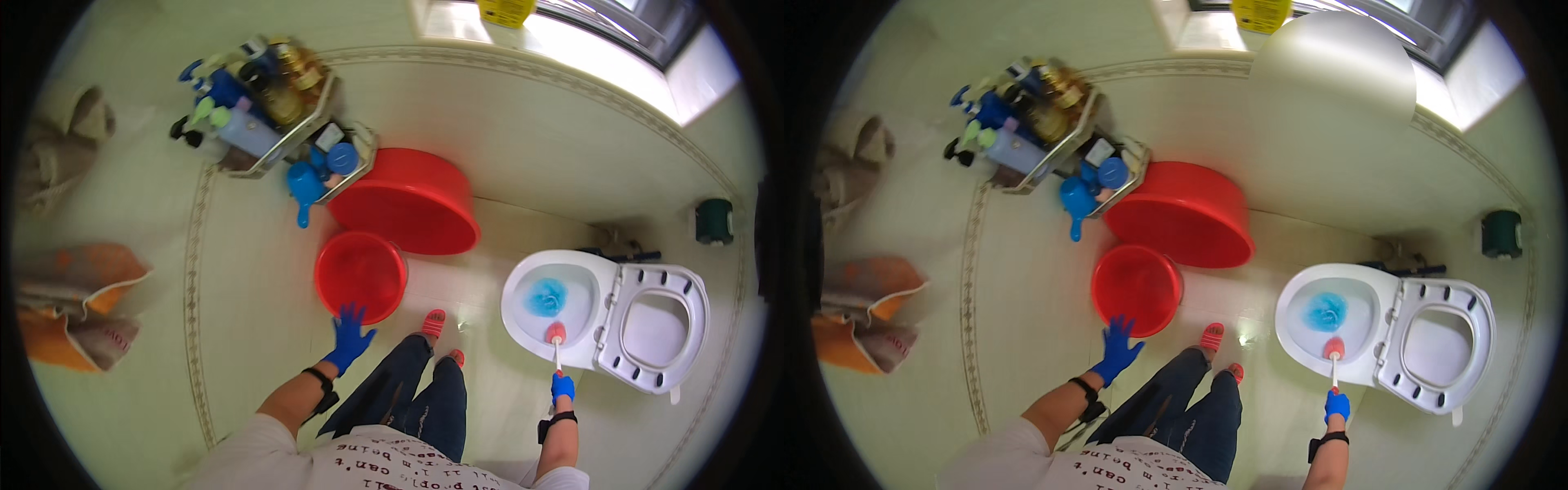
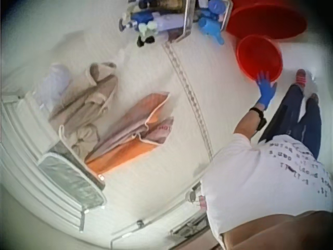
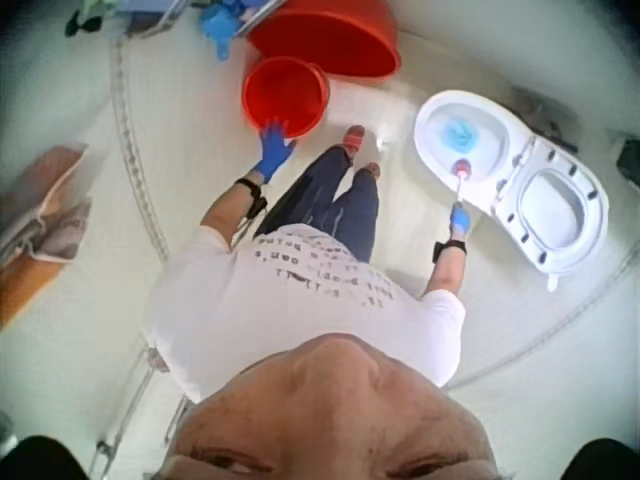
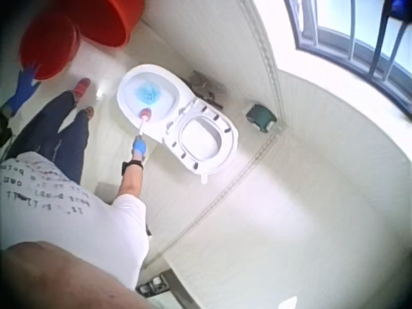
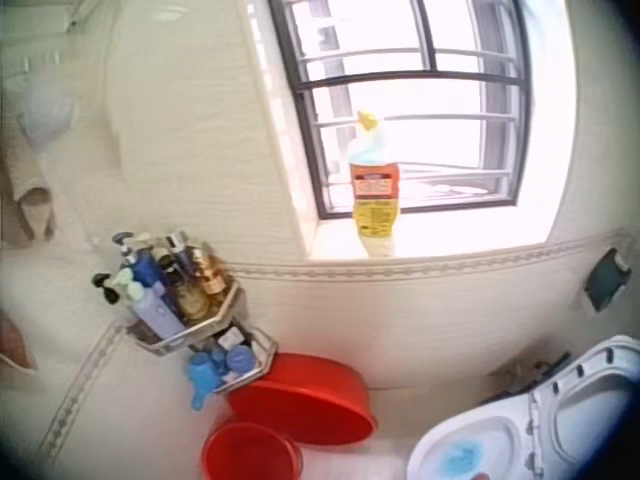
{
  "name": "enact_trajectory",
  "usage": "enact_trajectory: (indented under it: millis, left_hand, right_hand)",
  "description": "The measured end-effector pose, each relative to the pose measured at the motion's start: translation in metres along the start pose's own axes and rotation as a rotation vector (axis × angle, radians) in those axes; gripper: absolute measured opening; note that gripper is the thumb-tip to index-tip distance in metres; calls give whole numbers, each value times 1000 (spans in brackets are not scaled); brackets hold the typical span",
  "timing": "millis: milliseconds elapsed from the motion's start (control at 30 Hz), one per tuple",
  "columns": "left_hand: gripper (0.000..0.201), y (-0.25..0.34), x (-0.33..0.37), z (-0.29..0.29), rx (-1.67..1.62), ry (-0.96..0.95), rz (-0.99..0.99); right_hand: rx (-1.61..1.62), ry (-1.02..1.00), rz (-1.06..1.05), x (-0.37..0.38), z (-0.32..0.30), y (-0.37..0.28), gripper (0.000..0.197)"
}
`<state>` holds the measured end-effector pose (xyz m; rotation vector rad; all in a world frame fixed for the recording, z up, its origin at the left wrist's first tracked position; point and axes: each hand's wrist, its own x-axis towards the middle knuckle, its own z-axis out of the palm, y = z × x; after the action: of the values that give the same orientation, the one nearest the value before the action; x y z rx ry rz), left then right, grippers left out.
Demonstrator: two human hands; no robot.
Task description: The person applies cleaning solution to a toilet bowl and scrubs it with a toilet brush before rinsing it with a hand shower.
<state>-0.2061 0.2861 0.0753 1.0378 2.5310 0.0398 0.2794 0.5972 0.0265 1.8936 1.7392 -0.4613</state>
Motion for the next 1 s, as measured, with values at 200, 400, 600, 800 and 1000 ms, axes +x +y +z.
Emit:
enact_trajectory:
  millis: [200,400,600,800,1000]
  left_hand:
    - [64,123,116,-78,-202,190,502]
    - [54,301,239,-237,-145,541,977]
    - [70,406,319,-318,271,681,1157]
    - [75,422,338,-332,474,583,1061]
    - [85,430,356,-313,556,724,1089]
  right_hand:
    - [851,-445,220,-4,-43,-1,48]
    - [1205,-243,140,-18,-120,-22,31]
    - [1391,-66,-42,94,-214,-57,43]
    - [1781,-228,42,311,-184,-111,16]
    - [333,319,-231,448,-126,-121,20]
